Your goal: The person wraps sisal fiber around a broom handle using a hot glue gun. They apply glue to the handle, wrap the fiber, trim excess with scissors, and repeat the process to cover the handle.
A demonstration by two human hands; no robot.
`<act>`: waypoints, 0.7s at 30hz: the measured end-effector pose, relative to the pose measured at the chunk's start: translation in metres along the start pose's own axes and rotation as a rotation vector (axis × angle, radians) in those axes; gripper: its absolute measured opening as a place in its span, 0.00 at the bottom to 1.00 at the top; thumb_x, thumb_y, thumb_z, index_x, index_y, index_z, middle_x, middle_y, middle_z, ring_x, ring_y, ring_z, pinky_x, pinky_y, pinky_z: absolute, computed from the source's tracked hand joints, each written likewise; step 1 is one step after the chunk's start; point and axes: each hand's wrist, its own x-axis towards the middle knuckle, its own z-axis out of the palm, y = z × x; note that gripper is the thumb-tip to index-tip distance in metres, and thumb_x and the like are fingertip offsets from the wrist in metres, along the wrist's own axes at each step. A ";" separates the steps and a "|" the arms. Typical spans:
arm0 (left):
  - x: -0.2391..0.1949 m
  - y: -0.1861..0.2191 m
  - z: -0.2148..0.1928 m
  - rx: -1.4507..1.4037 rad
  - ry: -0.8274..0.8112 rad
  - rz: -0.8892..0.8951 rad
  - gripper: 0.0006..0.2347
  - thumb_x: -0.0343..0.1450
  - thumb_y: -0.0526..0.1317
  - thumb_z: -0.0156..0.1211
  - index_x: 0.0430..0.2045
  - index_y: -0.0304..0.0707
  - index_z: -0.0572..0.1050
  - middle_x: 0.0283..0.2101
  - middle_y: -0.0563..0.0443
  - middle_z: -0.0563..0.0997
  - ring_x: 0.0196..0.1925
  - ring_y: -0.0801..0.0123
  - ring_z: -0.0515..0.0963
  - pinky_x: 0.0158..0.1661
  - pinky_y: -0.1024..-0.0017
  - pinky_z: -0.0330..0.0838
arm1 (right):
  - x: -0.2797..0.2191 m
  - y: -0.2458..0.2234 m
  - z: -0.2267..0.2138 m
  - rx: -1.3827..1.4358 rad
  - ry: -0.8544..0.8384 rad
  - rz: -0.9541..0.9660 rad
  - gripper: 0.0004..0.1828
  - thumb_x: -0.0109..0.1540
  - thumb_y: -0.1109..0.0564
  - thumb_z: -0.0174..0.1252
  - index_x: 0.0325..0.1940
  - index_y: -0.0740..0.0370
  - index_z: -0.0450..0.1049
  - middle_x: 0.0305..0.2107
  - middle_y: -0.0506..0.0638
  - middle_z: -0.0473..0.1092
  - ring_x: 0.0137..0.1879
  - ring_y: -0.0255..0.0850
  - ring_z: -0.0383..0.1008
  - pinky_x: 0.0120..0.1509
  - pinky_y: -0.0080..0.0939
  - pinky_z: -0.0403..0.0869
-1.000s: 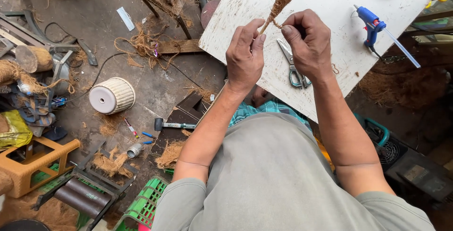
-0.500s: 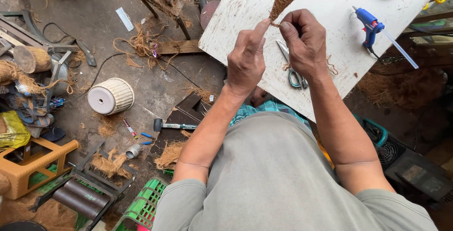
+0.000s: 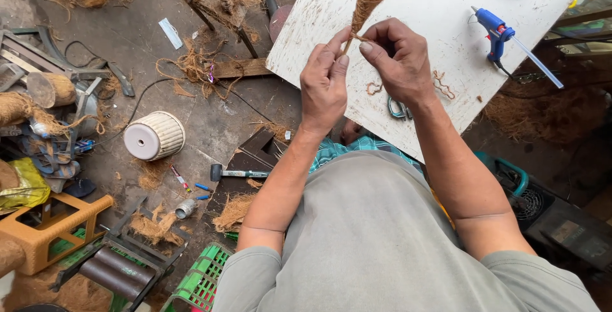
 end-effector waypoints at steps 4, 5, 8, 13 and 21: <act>0.003 0.003 -0.002 -0.131 -0.026 -0.066 0.15 0.77 0.38 0.51 0.59 0.42 0.70 0.47 0.52 0.77 0.42 0.75 0.74 0.46 0.78 0.73 | 0.002 0.007 0.000 0.054 -0.018 0.043 0.09 0.67 0.54 0.56 0.48 0.60 0.71 0.27 0.41 0.59 0.33 0.30 0.56 0.36 0.30 0.59; 0.003 -0.001 0.000 -0.370 -0.051 -0.170 0.15 0.77 0.35 0.51 0.60 0.38 0.70 0.40 0.54 0.72 0.30 0.79 0.65 0.32 0.81 0.61 | 0.003 0.009 0.001 0.246 -0.073 0.097 0.13 0.67 0.54 0.56 0.52 0.63 0.70 0.28 0.41 0.61 0.31 0.28 0.54 0.34 0.28 0.56; 0.004 -0.008 0.001 -0.664 -0.103 -0.308 0.16 0.76 0.31 0.52 0.60 0.33 0.69 0.31 0.52 0.69 0.17 0.81 0.59 0.18 0.84 0.52 | 0.005 0.013 0.001 0.490 -0.114 0.163 0.19 0.66 0.55 0.56 0.59 0.66 0.69 0.28 0.40 0.63 0.28 0.26 0.51 0.31 0.25 0.52; 0.003 -0.008 -0.001 -0.793 -0.152 -0.444 0.16 0.75 0.31 0.53 0.59 0.32 0.70 0.29 0.47 0.74 0.15 0.77 0.65 0.13 0.85 0.53 | 0.003 0.016 -0.002 0.532 -0.107 0.180 0.19 0.65 0.59 0.54 0.60 0.64 0.71 0.21 0.38 0.57 0.23 0.26 0.48 0.26 0.26 0.48; 0.005 -0.020 0.003 -1.155 -0.344 -0.589 0.17 0.74 0.33 0.55 0.59 0.30 0.68 0.29 0.42 0.73 0.15 0.74 0.66 0.12 0.82 0.58 | 0.004 0.022 -0.013 0.682 -0.093 0.275 0.13 0.59 0.60 0.61 0.47 0.64 0.74 0.33 0.45 0.73 0.22 0.24 0.52 0.24 0.24 0.49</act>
